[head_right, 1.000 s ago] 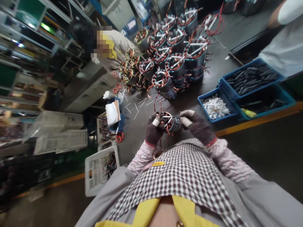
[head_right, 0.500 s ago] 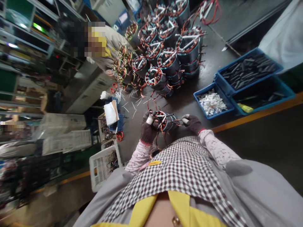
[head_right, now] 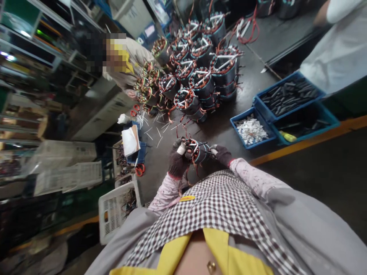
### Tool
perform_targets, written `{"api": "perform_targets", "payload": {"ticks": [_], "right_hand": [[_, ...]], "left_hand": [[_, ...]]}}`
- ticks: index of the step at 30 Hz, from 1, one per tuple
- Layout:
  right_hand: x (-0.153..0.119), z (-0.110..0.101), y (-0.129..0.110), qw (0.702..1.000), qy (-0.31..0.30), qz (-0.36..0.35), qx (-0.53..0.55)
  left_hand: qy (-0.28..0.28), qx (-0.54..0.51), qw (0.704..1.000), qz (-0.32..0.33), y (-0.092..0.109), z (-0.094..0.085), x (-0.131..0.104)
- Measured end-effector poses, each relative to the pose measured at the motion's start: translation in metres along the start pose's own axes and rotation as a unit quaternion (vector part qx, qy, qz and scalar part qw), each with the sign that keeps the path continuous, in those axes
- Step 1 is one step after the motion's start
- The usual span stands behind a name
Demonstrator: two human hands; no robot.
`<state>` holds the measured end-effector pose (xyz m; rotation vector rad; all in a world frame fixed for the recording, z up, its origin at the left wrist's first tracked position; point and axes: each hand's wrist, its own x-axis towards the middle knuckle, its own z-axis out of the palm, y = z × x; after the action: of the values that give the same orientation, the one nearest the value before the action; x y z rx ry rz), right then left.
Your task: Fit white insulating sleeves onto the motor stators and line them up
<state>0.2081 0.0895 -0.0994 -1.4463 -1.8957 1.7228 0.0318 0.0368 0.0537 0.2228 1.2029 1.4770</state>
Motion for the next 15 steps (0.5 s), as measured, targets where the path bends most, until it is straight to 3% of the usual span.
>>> {"api": "perform_targets", "payload": {"ticks": [3, 5, 7, 11, 13, 15], "right_hand": [[-0.005, -0.024, -0.011, 0.999, 0.023, -0.006, -0.023], [-0.016, -0.047, -0.029, 0.994, 0.100, -0.025, -0.027], [-0.033, -0.064, -0.059, 0.985, 0.150, -0.085, 0.003], [-0.063, -0.070, -0.124, 0.967, 0.052, -0.249, 0.022], [-0.074, -0.078, -0.133, 0.962, 0.087, -0.257, -0.007], [-0.087, -0.102, -0.115, 0.962, 0.190, -0.193, -0.020]], "left_hand": [[-0.013, 0.008, 1.000, 0.004, 0.001, 0.000, 0.000], [-0.007, 0.030, 0.999, 0.005, 0.000, 0.002, -0.003], [-0.007, 0.062, 0.998, 0.009, -0.003, 0.007, -0.008], [-0.038, 0.096, 0.994, 0.038, -0.003, 0.020, -0.019], [-0.056, 0.109, 0.992, 0.037, 0.005, 0.018, -0.020], [-0.021, 0.104, 0.991, 0.077, 0.018, 0.007, -0.014]]}}
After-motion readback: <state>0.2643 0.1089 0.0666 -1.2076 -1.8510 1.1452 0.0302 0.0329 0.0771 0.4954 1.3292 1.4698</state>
